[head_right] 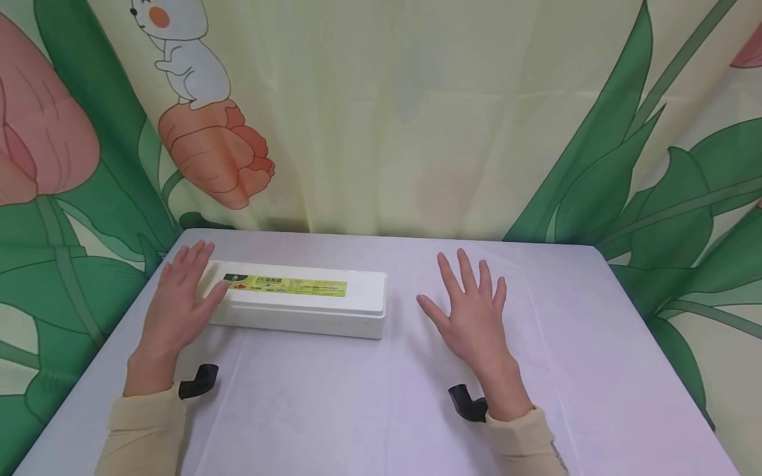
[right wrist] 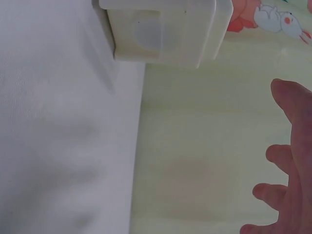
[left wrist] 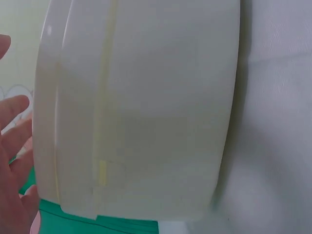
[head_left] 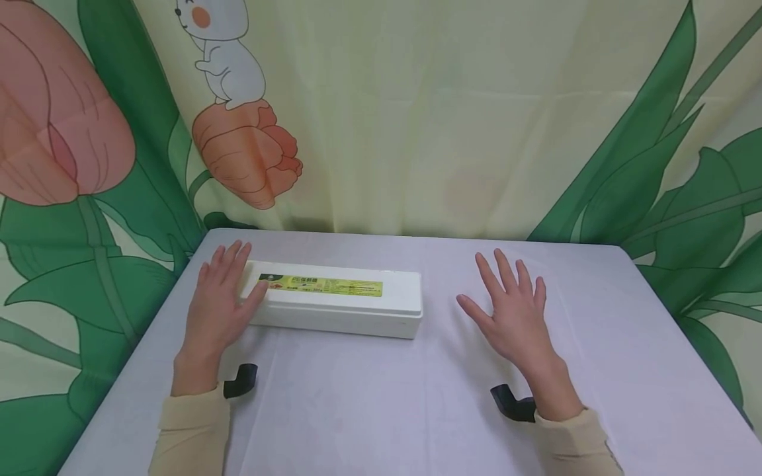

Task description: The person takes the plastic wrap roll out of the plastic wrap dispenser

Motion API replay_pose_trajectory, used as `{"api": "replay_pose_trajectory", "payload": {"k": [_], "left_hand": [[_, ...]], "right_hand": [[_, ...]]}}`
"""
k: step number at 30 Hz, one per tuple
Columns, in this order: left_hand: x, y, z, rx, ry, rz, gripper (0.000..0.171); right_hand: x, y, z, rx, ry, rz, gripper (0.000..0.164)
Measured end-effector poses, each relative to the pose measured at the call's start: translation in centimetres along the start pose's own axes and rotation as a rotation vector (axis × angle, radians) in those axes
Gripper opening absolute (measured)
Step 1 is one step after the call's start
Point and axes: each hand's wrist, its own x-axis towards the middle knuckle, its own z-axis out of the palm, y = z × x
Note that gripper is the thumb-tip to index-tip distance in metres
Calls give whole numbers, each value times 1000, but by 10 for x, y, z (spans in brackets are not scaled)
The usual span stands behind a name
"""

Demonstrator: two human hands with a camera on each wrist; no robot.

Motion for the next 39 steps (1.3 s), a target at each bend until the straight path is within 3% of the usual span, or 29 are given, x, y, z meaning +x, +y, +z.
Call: {"api": "replay_pose_trajectory", "payload": {"k": [9, 21, 39], "left_hand": [[-3, -14, -1, -74, 66, -3, 67], [-7, -31, 7, -220, 133, -95, 63], [-18, -50, 22, -459, 171, -107, 67]], "right_hand": [[11, -13, 5, 21, -34, -43, 77], [22, -31, 15, 47, -68, -73, 77], [35, -64, 33, 53, -89, -201, 81]]}}
